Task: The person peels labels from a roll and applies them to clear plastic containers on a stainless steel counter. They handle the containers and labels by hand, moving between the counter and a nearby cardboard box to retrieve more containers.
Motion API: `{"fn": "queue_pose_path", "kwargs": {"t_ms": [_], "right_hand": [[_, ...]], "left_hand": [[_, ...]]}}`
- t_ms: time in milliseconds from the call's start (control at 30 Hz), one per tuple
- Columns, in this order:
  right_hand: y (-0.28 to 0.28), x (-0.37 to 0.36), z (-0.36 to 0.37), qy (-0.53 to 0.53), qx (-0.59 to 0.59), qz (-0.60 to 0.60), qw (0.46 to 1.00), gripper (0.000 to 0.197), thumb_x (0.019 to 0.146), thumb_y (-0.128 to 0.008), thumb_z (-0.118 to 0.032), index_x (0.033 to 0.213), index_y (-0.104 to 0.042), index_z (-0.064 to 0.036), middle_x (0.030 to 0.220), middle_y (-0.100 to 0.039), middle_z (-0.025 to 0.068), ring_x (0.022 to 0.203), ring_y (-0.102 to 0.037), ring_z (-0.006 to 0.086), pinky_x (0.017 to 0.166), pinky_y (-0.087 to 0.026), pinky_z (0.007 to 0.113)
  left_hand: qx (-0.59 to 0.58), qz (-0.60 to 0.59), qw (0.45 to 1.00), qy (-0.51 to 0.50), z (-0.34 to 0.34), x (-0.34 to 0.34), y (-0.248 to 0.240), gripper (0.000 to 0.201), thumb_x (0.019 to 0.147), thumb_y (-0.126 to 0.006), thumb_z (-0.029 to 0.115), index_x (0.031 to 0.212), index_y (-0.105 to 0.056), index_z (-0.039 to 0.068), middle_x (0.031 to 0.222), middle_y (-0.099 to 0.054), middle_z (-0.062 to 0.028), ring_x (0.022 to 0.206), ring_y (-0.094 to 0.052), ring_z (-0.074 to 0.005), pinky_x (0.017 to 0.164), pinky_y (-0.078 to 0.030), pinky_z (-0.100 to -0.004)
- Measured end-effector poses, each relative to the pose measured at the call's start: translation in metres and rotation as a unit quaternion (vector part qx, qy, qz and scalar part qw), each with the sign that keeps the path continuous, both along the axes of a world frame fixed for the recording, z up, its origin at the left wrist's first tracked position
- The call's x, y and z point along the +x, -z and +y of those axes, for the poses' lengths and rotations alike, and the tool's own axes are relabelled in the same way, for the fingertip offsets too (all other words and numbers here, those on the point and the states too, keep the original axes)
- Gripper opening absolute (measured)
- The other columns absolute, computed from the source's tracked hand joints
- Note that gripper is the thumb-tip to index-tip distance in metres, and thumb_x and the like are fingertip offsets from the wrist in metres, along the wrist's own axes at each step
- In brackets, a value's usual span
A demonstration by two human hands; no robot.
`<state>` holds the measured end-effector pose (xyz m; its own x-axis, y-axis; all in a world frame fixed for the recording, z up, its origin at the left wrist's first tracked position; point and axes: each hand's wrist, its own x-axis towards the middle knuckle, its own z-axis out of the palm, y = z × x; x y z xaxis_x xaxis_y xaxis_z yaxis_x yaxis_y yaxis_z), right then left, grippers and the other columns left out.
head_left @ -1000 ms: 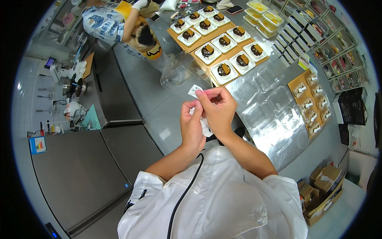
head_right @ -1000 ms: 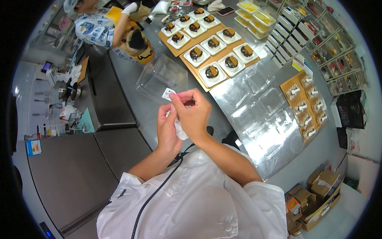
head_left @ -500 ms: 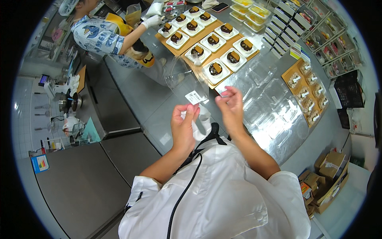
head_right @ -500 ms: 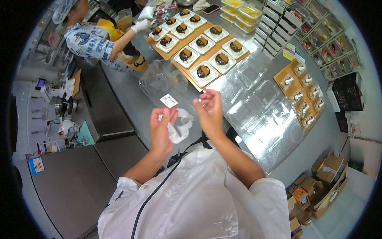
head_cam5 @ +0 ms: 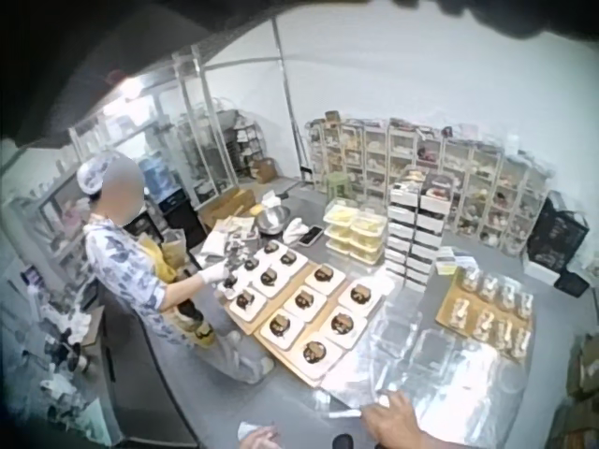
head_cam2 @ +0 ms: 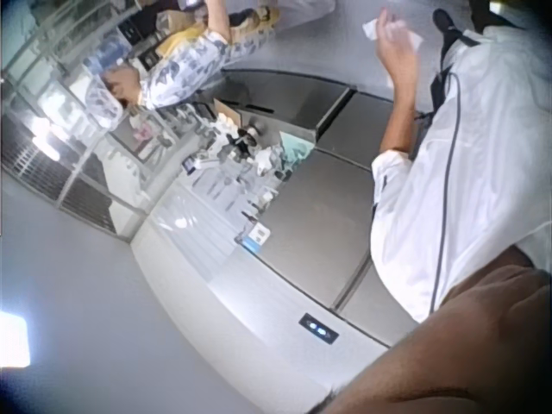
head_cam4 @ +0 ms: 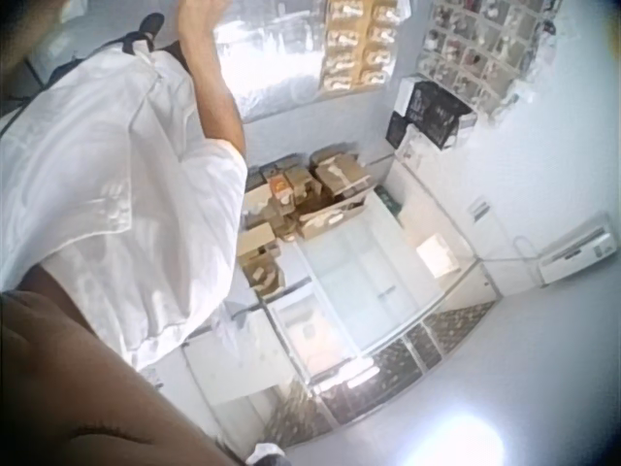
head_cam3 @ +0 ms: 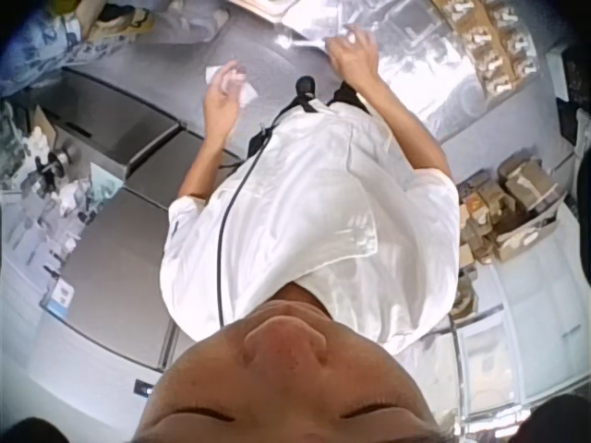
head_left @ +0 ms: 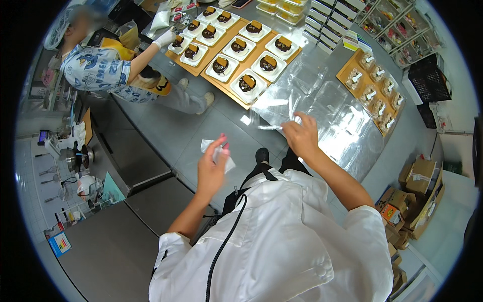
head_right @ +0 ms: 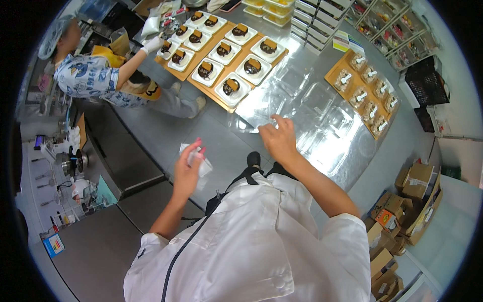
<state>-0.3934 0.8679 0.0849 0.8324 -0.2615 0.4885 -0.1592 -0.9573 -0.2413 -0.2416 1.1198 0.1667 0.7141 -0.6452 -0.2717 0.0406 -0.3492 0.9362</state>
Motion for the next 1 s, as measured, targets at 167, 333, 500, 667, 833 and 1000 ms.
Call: {"fn": "queue_pose_path", "kwargs": {"t_ms": [167,333,500,667,833,1000], "right_hand": [[0.071,0.019,-0.015,0.104,-0.039,-0.018,0.994,0.013,0.079,-0.076,-0.012,0.091,-0.073,-0.0166,0.089,-0.072,-0.0034,0.11,-0.061,0.0277,0.09,-0.038,0.044],[0.097,0.026,-0.018,0.166,-0.035,-0.01,0.985,0.011,0.08,-0.075,-0.015,0.091,-0.074,-0.0171,0.087,-0.072,-0.0029,0.107,-0.061,0.0259,0.088,-0.038,0.044],[0.109,0.03,-0.021,0.195,-0.025,-0.017,0.98,0.005,0.082,-0.07,-0.016,0.085,-0.073,-0.0159,0.08,-0.069,-0.0024,0.097,-0.06,0.0241,0.086,-0.038,0.043],[0.112,0.031,-0.027,0.209,-0.029,0.015,0.977,0.003,0.082,-0.074,-0.018,0.082,-0.074,-0.0151,0.078,-0.068,-0.0023,0.089,-0.057,0.0233,0.079,-0.037,0.041],[0.106,0.036,-0.026,0.221,-0.032,0.016,0.975,0.007,0.08,-0.071,-0.015,0.074,-0.068,-0.0131,0.073,-0.064,-0.0003,0.086,-0.056,0.0241,0.077,-0.037,0.041],[0.1,0.036,-0.027,0.233,-0.02,0.025,0.972,0.006,0.078,-0.072,-0.015,0.079,-0.067,-0.0121,0.078,-0.063,0.0009,0.088,-0.056,0.0243,0.077,-0.036,0.041]], "left_hand": [[-0.097,0.165,0.978,-0.082,-0.006,0.008,-0.004,0.041,0.104,-0.048,0.005,0.144,-0.047,-0.002,0.149,-0.049,-0.0177,0.128,-0.059,-0.03,0.104,-0.049,-0.0361],[-0.087,0.161,0.978,-0.098,-0.007,0.004,0.001,0.04,0.104,-0.049,0.005,0.143,-0.049,-0.003,0.143,-0.054,-0.0215,0.122,-0.063,-0.0271,0.099,-0.052,-0.0353],[-0.074,0.159,0.98,-0.089,-0.005,0.002,0.0,0.037,0.104,-0.052,0.008,0.139,-0.053,-0.003,0.132,-0.063,-0.0206,0.115,-0.066,-0.0261,0.097,-0.054,-0.0337],[-0.074,0.15,0.983,-0.078,-0.007,0.004,-0.007,0.036,0.104,-0.053,0.011,0.137,-0.054,-0.003,0.128,-0.066,-0.0198,0.109,-0.069,-0.0247,0.093,-0.055,-0.0322],[-0.074,0.155,0.983,-0.066,-0.011,0.003,-0.014,0.037,0.104,-0.056,0.013,0.137,-0.055,-0.003,0.128,-0.066,-0.0206,0.105,-0.07,-0.0257,0.09,-0.057,-0.0332],[-0.081,0.156,0.983,-0.051,-0.014,0.003,-0.016,0.036,0.104,-0.056,0.013,0.136,-0.055,-0.003,0.128,-0.066,-0.0206,0.104,-0.071,-0.0269,0.089,-0.057,-0.0337]]}}
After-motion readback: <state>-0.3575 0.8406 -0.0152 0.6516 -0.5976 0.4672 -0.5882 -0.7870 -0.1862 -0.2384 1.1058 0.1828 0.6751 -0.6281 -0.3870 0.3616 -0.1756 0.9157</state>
